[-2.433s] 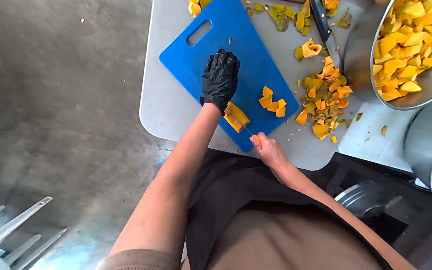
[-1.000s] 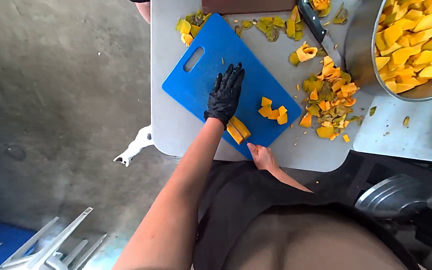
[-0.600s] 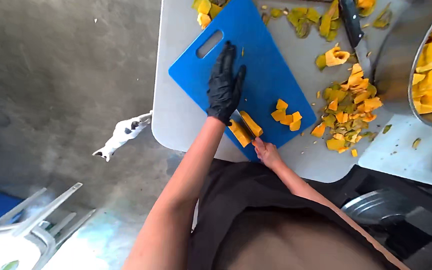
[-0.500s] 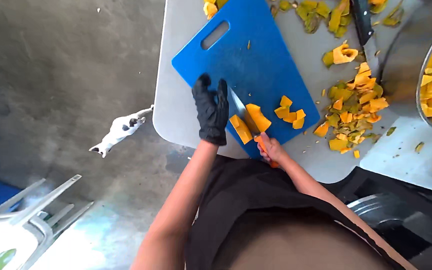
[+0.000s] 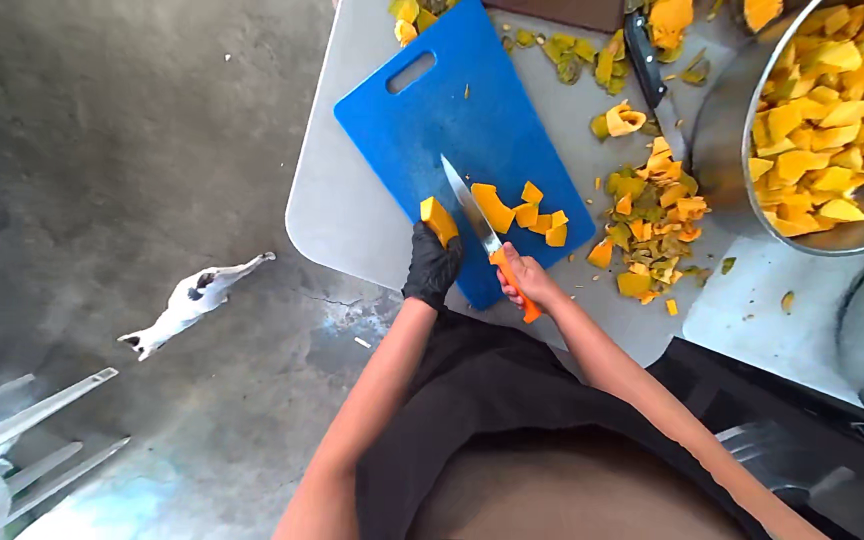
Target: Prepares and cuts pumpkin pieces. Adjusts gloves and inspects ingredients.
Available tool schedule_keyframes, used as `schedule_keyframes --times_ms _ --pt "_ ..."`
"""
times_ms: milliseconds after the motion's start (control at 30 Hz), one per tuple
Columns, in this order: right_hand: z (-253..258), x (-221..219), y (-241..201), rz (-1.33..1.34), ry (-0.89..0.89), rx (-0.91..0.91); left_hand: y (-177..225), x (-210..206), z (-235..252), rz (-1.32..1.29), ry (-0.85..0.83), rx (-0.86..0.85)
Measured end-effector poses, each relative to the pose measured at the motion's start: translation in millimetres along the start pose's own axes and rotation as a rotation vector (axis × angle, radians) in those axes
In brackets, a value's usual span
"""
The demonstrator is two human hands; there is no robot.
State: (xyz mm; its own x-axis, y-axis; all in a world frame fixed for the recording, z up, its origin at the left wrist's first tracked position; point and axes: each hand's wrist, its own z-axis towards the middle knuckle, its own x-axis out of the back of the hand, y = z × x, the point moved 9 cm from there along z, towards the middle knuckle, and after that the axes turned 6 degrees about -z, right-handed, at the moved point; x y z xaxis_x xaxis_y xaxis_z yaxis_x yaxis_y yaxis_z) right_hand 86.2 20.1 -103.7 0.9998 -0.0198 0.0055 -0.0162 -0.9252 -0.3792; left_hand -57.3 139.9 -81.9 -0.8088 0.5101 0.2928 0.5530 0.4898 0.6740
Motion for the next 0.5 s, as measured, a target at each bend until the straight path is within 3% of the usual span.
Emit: schedule_keyframes --times_ms 133,233,300,400,500 --pt "-46.6 38.7 12.2 0.106 0.132 0.193 31.8 4.1 -1.1 0.438 0.092 -0.039" --pt "-83.2 84.6 41.6 0.161 0.309 0.266 82.7 -13.6 -20.6 0.501 0.236 -0.368" --pt "-104.9 111.0 66.0 0.185 0.413 0.276 108.6 -59.8 -29.7 0.445 0.102 -0.571" --pt "-128.4 140.1 95.9 0.219 0.515 0.313 110.6 -130.9 -17.7 0.539 -0.149 -0.524" --pt "-140.0 152.6 119.9 0.121 0.577 0.245 93.9 -158.5 6.5 0.745 -0.132 -0.47"
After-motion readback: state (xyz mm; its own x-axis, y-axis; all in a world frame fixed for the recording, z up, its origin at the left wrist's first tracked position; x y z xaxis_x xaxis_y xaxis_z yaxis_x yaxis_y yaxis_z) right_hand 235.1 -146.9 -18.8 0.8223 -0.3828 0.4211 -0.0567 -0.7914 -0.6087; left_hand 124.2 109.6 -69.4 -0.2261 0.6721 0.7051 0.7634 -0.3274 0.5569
